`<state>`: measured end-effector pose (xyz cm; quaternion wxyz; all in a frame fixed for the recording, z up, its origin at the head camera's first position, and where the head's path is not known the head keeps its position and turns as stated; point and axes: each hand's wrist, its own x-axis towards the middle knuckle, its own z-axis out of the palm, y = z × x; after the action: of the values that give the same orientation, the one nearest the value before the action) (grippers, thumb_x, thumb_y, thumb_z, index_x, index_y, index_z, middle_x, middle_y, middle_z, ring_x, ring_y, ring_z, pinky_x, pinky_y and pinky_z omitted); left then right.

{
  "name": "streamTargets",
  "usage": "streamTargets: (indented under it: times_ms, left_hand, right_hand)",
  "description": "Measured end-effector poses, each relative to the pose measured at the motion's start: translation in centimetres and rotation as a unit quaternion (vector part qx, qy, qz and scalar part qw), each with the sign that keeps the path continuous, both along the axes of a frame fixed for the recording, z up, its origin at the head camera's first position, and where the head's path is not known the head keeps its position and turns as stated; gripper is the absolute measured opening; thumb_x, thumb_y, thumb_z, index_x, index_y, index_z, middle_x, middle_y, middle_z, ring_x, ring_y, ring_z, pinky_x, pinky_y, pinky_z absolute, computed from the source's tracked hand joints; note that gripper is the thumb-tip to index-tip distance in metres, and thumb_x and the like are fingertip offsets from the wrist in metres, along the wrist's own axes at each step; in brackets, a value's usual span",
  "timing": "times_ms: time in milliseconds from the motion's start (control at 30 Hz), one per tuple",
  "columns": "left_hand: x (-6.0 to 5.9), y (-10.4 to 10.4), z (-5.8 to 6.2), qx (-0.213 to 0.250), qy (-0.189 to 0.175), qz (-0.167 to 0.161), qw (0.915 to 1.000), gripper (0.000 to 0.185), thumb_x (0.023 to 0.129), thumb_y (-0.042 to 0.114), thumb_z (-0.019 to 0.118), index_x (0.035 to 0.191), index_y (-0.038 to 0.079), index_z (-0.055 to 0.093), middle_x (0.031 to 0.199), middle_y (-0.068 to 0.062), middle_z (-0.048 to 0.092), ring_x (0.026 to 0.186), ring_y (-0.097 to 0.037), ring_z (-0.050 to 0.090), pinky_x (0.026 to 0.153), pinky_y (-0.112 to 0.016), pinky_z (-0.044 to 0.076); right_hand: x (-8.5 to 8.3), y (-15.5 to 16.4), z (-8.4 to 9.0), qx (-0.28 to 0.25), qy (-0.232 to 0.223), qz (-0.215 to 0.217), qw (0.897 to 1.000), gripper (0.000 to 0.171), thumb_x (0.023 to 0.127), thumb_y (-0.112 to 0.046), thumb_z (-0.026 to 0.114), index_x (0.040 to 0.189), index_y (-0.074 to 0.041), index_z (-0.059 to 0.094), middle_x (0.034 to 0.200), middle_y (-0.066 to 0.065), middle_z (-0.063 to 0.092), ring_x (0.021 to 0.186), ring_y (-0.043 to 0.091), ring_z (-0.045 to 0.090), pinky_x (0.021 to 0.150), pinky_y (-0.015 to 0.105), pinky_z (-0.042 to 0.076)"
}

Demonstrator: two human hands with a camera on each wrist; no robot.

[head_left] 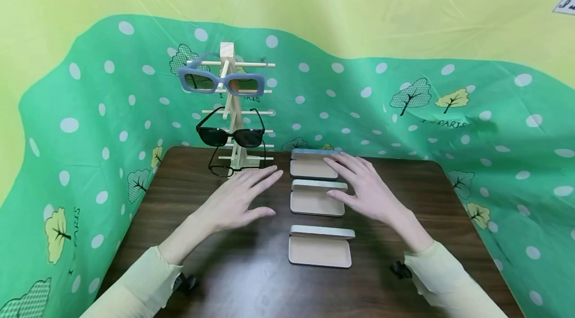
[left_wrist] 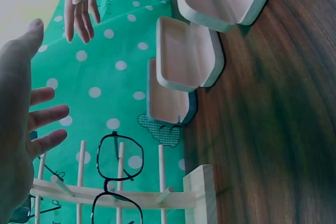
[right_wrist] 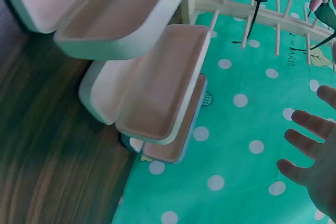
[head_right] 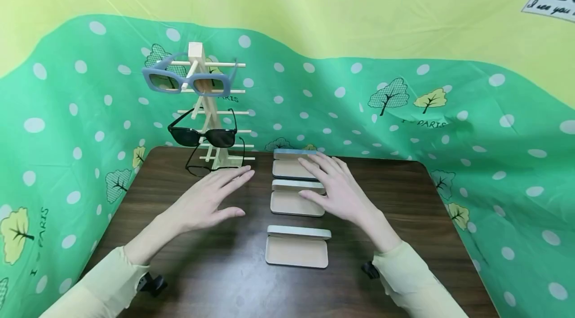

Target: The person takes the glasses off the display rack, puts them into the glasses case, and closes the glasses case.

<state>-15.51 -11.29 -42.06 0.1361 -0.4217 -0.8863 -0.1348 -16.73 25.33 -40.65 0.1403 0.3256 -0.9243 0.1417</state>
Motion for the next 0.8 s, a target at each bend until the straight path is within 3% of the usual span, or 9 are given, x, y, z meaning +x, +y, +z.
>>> streamTargets:
  times_ms: [200, 500, 800]
  left_hand:
    - [0.3, -0.5, 1.2, 0.066, -0.004, 0.034, 0.9972, 0.075, 0.100, 0.067, 0.048, 0.163, 0.032, 0.028, 0.157, 0.002, 0.051, 0.135, -0.023, 0.059, 0.107, -0.048, 0.052]
    - [0.3, -1.2, 2.5, 0.170, -0.019, 0.064, 0.9833, 0.072, 0.098, 0.050, 0.065, 0.161, 0.029, 0.036, 0.136, 0.001, 0.069, 0.111, -0.018, 0.071, 0.093, -0.043, 0.059]
    - [-0.2, -2.2, 4.9, 0.263, -0.028, 0.051, 0.9631, 0.060, 0.101, 0.036, 0.065, 0.155, 0.019, 0.046, 0.117, -0.001, 0.074, 0.089, -0.010, 0.072, 0.070, -0.030, 0.057]
  right_hand:
    - [-0.1, -0.8, 0.9, -0.046, -0.023, -0.025, 0.998, 0.071, 0.093, -0.040, 0.075, 0.157, -0.029, 0.044, 0.155, 0.007, 0.052, 0.143, 0.032, 0.048, 0.111, 0.060, 0.041]
    - [-0.2, -2.5, 2.7, -0.118, -0.049, -0.048, 0.991, 0.064, 0.097, -0.036, 0.071, 0.155, -0.029, 0.046, 0.146, 0.001, 0.061, 0.138, 0.025, 0.055, 0.109, 0.053, 0.047]
    - [-0.9, -4.5, 5.0, -0.235, -0.059, -0.041, 0.969, 0.057, 0.098, -0.026, 0.071, 0.151, -0.028, 0.052, 0.126, 0.003, 0.072, 0.118, 0.022, 0.067, 0.099, 0.045, 0.055]
